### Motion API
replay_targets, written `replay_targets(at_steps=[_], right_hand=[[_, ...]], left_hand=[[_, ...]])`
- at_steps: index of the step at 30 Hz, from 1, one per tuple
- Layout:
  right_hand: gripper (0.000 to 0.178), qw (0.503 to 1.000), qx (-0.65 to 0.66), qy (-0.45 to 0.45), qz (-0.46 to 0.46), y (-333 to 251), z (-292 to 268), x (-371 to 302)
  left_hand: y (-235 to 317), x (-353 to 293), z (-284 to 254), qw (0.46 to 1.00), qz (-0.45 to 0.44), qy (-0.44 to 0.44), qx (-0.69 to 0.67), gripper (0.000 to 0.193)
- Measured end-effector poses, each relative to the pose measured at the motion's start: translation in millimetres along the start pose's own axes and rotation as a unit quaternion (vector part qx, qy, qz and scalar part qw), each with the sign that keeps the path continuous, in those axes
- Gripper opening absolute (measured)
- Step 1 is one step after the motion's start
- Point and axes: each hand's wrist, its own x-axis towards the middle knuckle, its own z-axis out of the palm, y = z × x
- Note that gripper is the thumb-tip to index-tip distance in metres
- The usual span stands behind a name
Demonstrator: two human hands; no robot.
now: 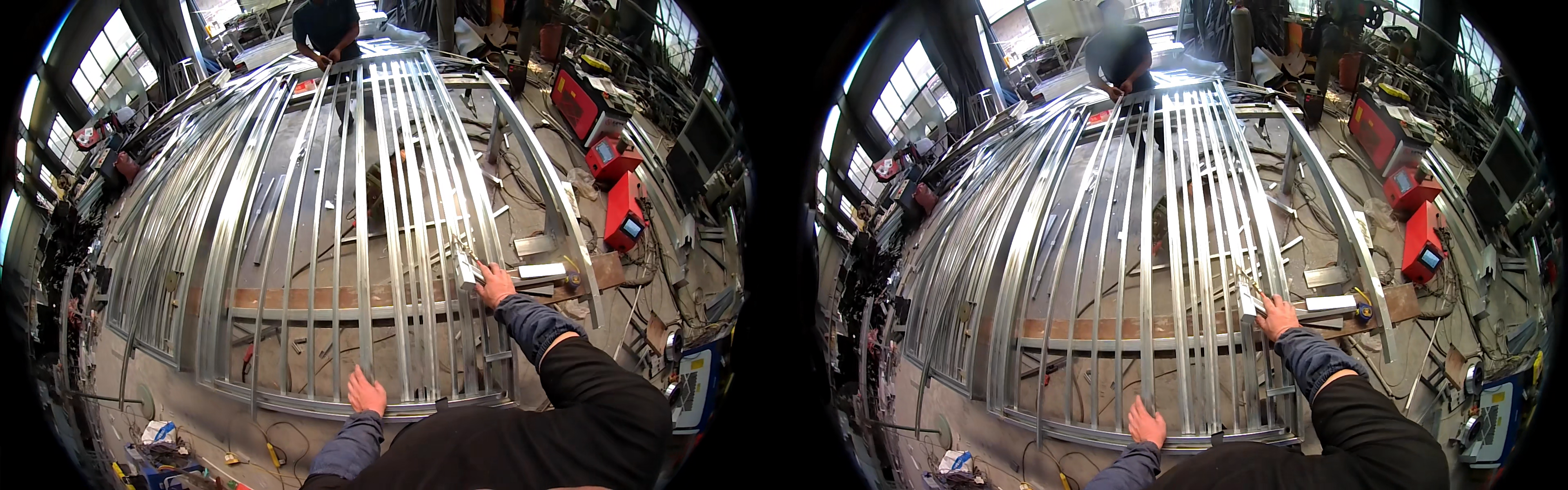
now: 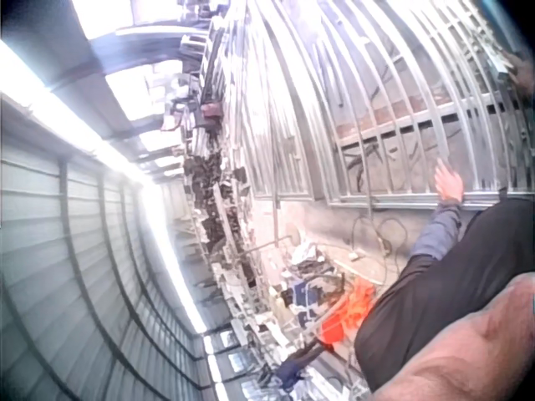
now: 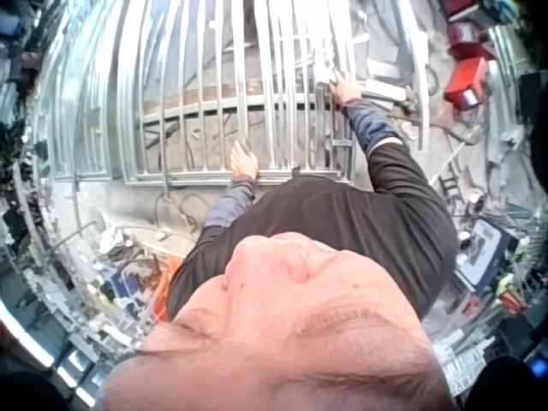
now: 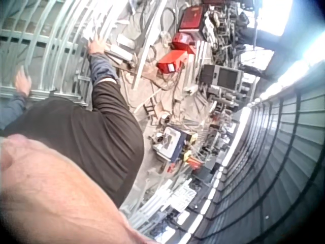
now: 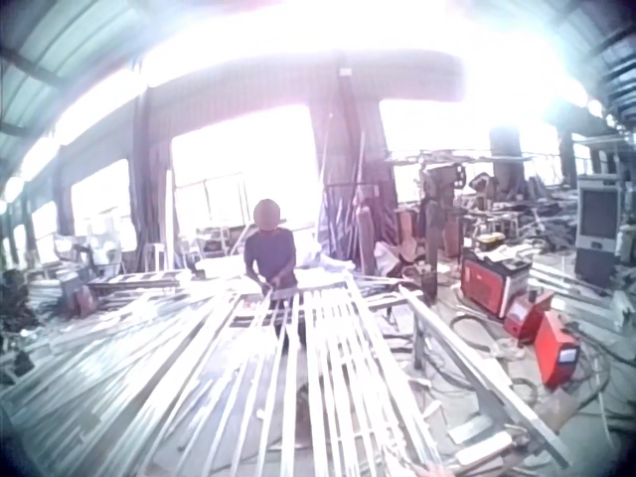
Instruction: The person positions a metal bar onto a large metal frame and uses a handheld welding tool to tack weld the bar to the frame at multiple points. The person repeatedly aligns the bar and applies welds along the frame.
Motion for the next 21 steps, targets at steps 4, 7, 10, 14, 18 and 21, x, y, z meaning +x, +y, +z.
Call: replay_targets(at_steps=[4,7,10,14,18,21], right_hand=[[0.077,1.0,-0.004,0.009,0.002,0.6,3.9,-0.1],[0.076,1.0,0.0,0.006,0.002,1.5,3.5,1.7],[0.077,1.0,-0.007,0.007,-0.004,3.0,5.4,1.2],[0.076,1.0,0.003,0.006,0.0,7.3,6.5,-0.9],[0.074,1.0,0.001,0.017,-0.002,6.2,5.1,-0.7],[0.073,1.0,0.007,0.001,-0.001,5.1,4.0,0.5]], left_hand=[[1.1,-3.2,-3.4,0.998,0.025,0.044,-0.03,0.081],[-2.7,-6.8,-6.3,0.992,0.07,0.08,-0.06,0.081],[-8.6,-13.3,-14.9,0.979,0.158,0.108,-0.069,0.08],[-1.4,-21.6,-39.3,0.948,0.28,0.149,-0.029,0.079],[26.3,-23.9,-62.2,0.937,0.294,0.188,-0.001,0.071],[30.3,-27.5,-55.8,0.949,0.283,0.099,-0.095,0.06]])
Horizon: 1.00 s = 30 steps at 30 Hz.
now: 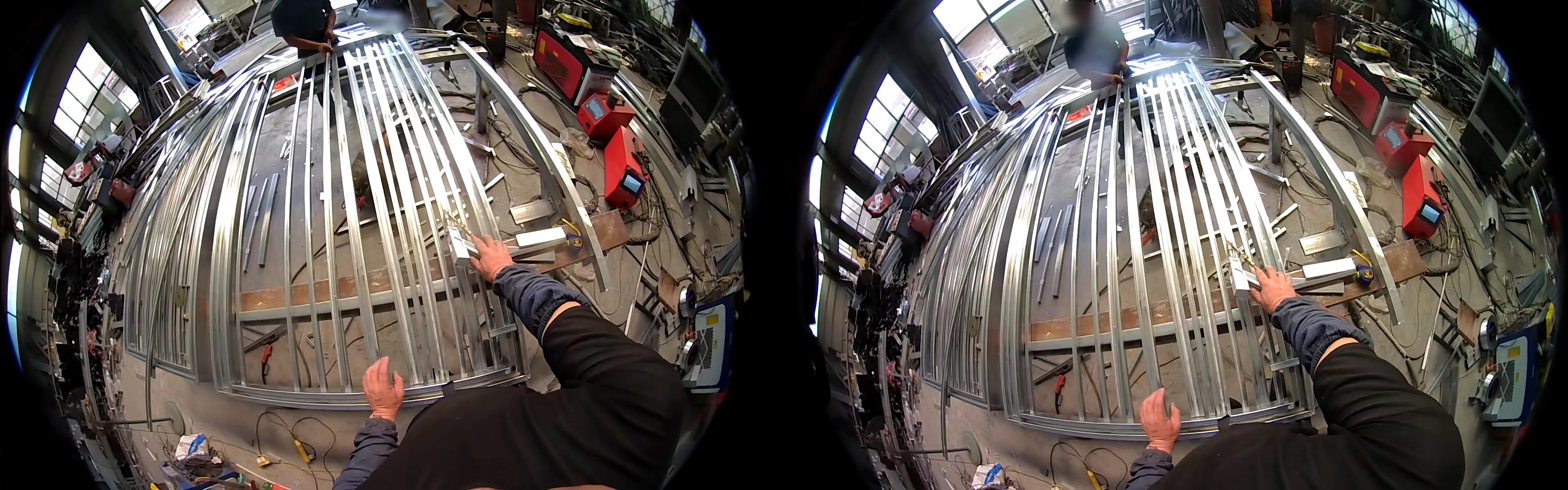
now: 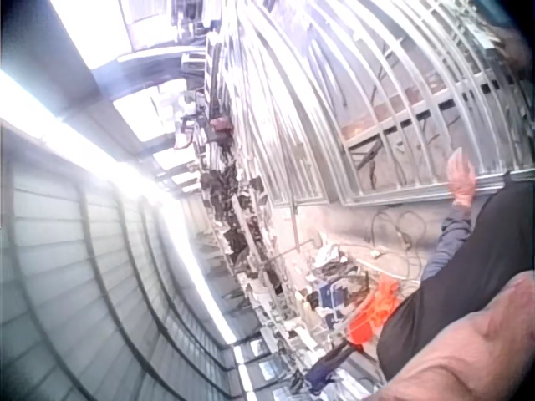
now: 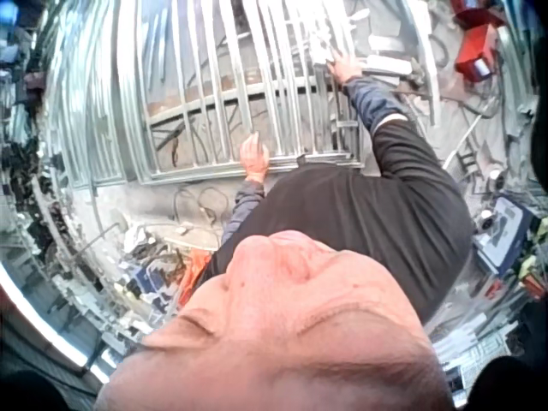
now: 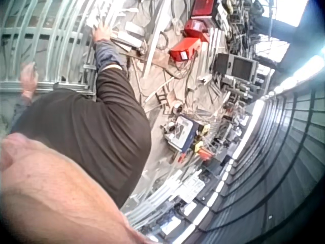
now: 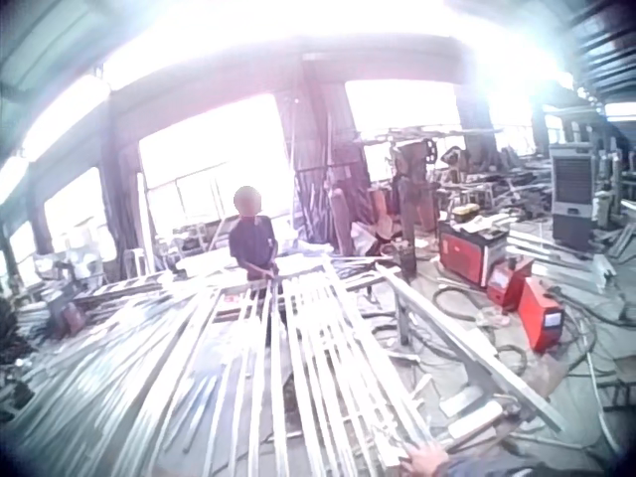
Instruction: The person positions a metal bar onto a large metal frame and uses a handheld welding tool to tack weld the bar to the frame at multiple points. The person repeatedly aligns the bar and applies welds along the frame.
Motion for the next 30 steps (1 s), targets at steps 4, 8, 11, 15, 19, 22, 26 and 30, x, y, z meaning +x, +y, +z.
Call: replay_targets(at_steps=[4,8,11,15,19,22,26,30], right_hand=[[0.072,1.0,0.002,0.007,0.004,-1.3,-0.5,-0.1],[0.072,1.0,-0.013,0.009,0.01,1.7,4.0,1.9],[0.072,1.0,-0.009,0.005,0.014,-1.6,1.6,-0.2],[0.073,1.0,-0.018,0.014,0.012,-1.1,5.2,1.4],[0.074,1.0,-0.016,0.003,0.014,-5.2,2.8,2.9],[0.074,1.0,-0.007,0.008,0.004,-8.6,2.4,3.8],[0.074,0.998,0.021,0.056,-0.034,2.8,7.8,-1.7],[0.075,0.999,-0.01,0.046,-0.013,9.4,6.0,0.0]], left_hand=[[33.7,6.0,-7.9,0.992,0.084,-0.004,-0.095,0.049],[36.0,16.5,-9.7,1.0,0.009,0.013,0.015,0.063],[1.4,21.0,-0.9,0.993,-0.111,0.018,0.046,0.079],[-8.1,29.8,16.8,0.981,-0.175,-0.019,0.076,0.083],[-34.2,32.9,63.9,0.967,-0.164,-0.146,0.128,0.067],[-40.8,40.5,82.1,0.972,-0.14,-0.138,0.129,0.054],[-44.1,34.8,116.4,0.934,-0.103,-0.196,0.28,0.021],[-45.6,43.3,97.3,0.968,-0.203,-0.13,0.076,0.028]])
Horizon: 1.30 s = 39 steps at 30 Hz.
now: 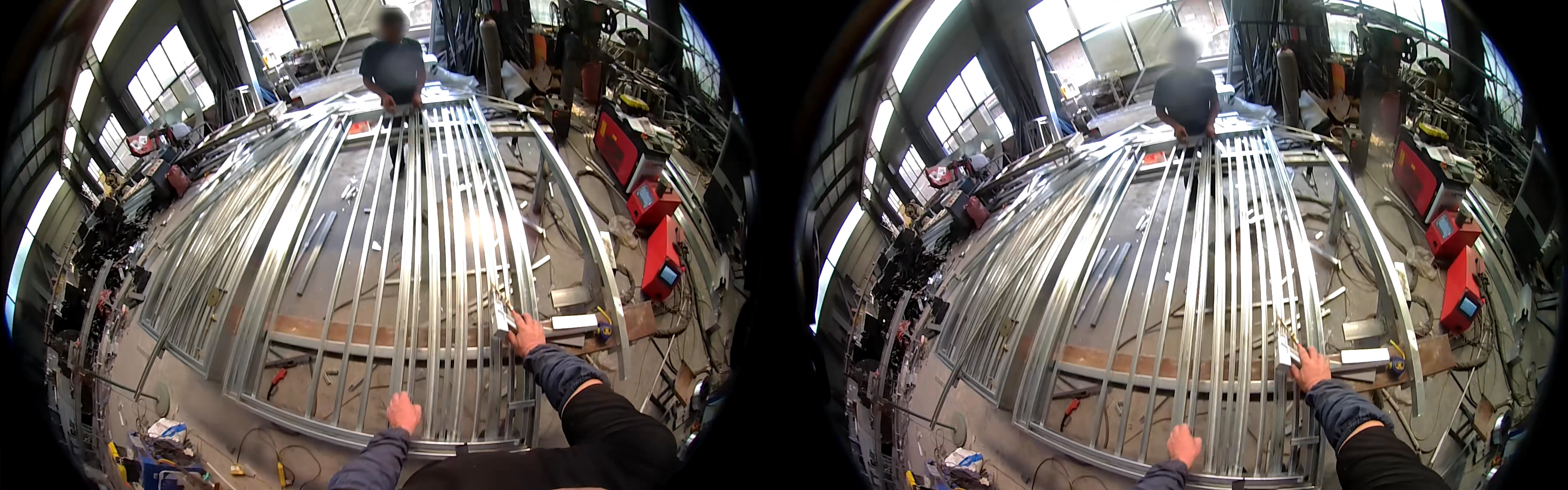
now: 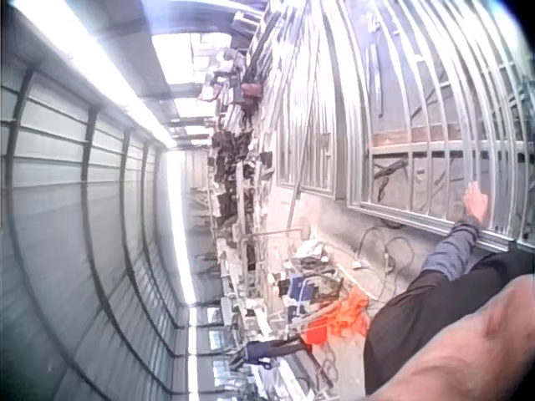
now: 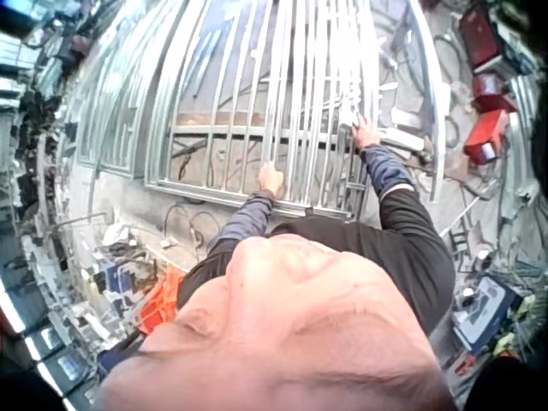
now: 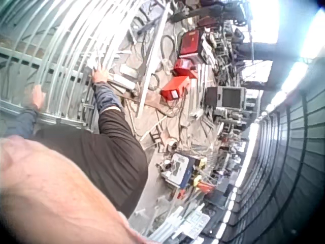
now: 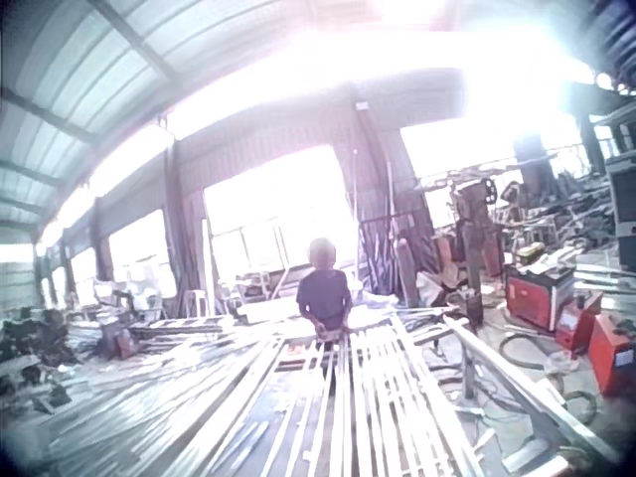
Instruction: The person positions a metal bar onto a large metal frame and uses a handheld welding tool to tack weld the bar to the frame at multiple points. The person repeatedly aligns the bar and applies welds along the frame.
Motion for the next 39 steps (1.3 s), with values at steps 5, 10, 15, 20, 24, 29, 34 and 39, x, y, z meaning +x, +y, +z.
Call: replay_targets(at_steps=[5,10,15,20,24,29,34,39], right_hand=[[0.078,0.999,0.023,-0.047,0.012,1.7,-0.5,-5.7],[0.07,0.999,0.027,-0.015,-0.011,-13.2,-1.7,3.5],[0.07,0.999,0.037,0.008,-0.005,-4.4,0.3,1.3],[0.07,0.999,0.036,-0.02,0.015,-22.0,-14.1,0.2],[0.073,0.999,0.026,-0.034,0.005,-23.3,-17.5,5.8],[0.074,0.997,0.034,-0.052,0.046,-31.5,-21.4,1.3],[0.077,0.997,0.029,-0.06,0.046,-37.4,-14.6,5.3],[0.077,0.998,0.03,-0.042,0.03,-33.0,-16.7,7.3]], left_hand=[[-35.3,11.3,-89.8,0.933,-0.121,-0.116,-0.317,0.03],[-75.2,2.3,-210.3,0.908,-0.152,-0.084,-0.38,0.029],[-128.1,-21.3,-233.9,0.901,-0.139,-0.086,-0.401,0.019],[-196.6,-28.5,-243.4,0.886,-0.163,-0.077,-0.427,0.024],[-230.6,-21.4,-257.0,0.878,-0.166,-0.063,-0.444,0.019],[-265.8,24.2,-261.0,0.92,-0.126,-0.027,-0.371,0.025],[-324.3,65.2,-218.3,0.944,-0.111,-0.01,-0.31,0.027],[-345.7,95.6,-207.5,0.926,-0.146,-0.041,-0.345,0.033]])
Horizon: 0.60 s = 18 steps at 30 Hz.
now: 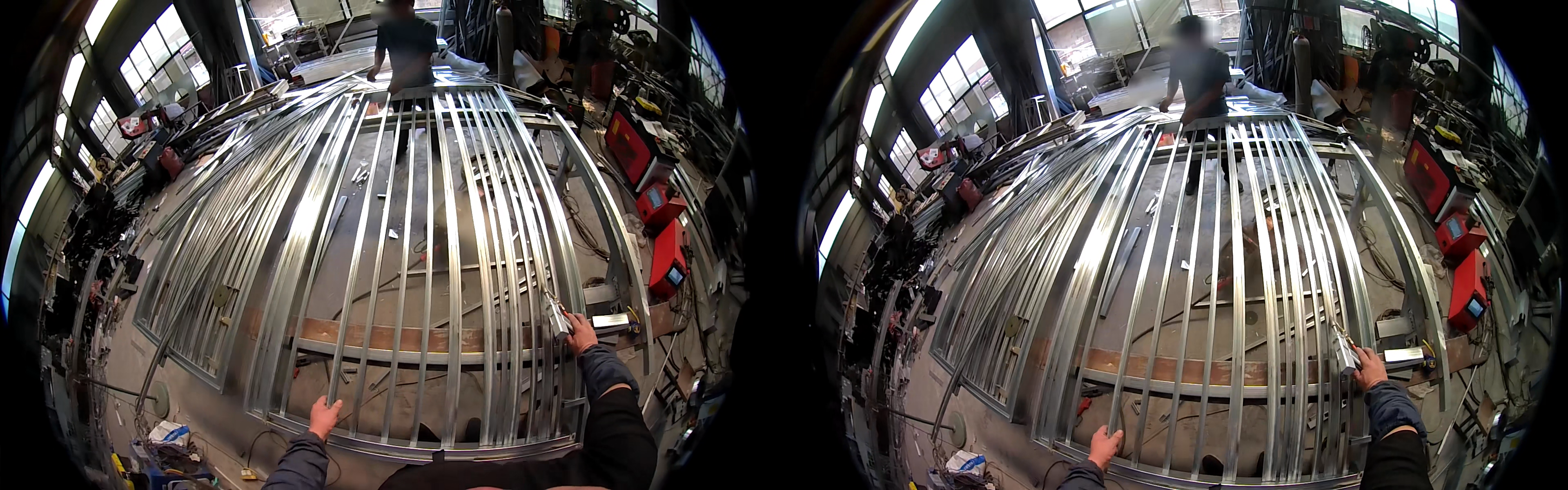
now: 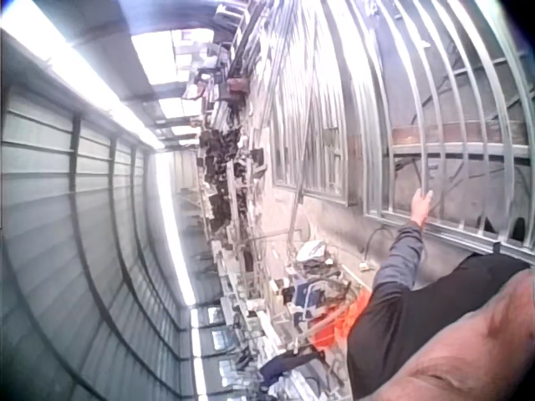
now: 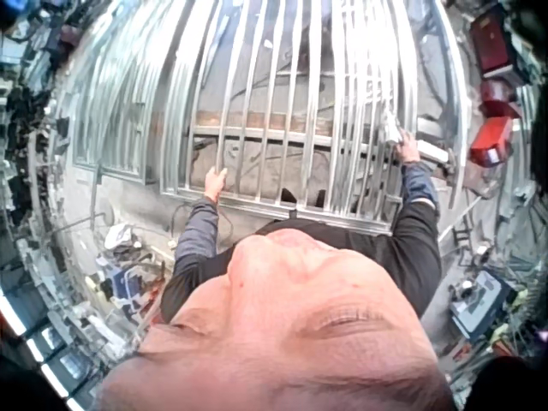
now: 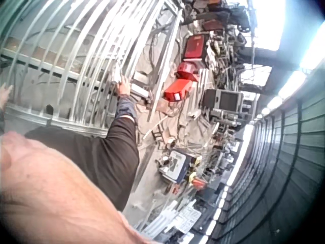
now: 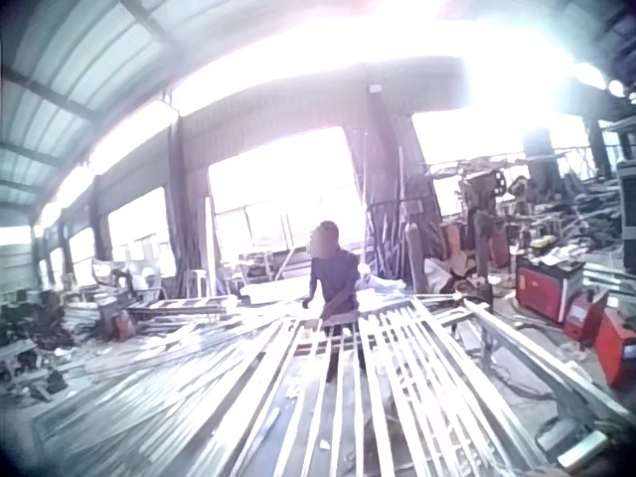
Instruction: The person positions a metal bar onto a large metal frame and uses a handheld welding tool to tack weld the bar to the frame at multiple points. The person repeatedly aligns the bar and applies welds along the frame.
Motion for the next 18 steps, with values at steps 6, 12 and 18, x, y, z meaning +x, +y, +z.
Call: replay_targets(at_steps=[6,12,18], right_hand=[[0.079,1.0,-0.026,0.009,-0.002,-1.6,-7.5,-7.6],[0.074,1.0,-0.016,0.022,0.002,0.1,-0.4,-5.5],[0.076,0.999,-0.018,-0.015,0.023,8.7,-0.8,-4.8]], left_hand=[[-16.7,68.0,-24.7,0.994,-0.094,-0.005,0.051,0.039],[-34.5,82.2,-17.8,0.875,-0.186,0.028,0.446,0.081],[14.8,-11.9,43.0,0.883,0.033,0.115,0.455,0.099]])
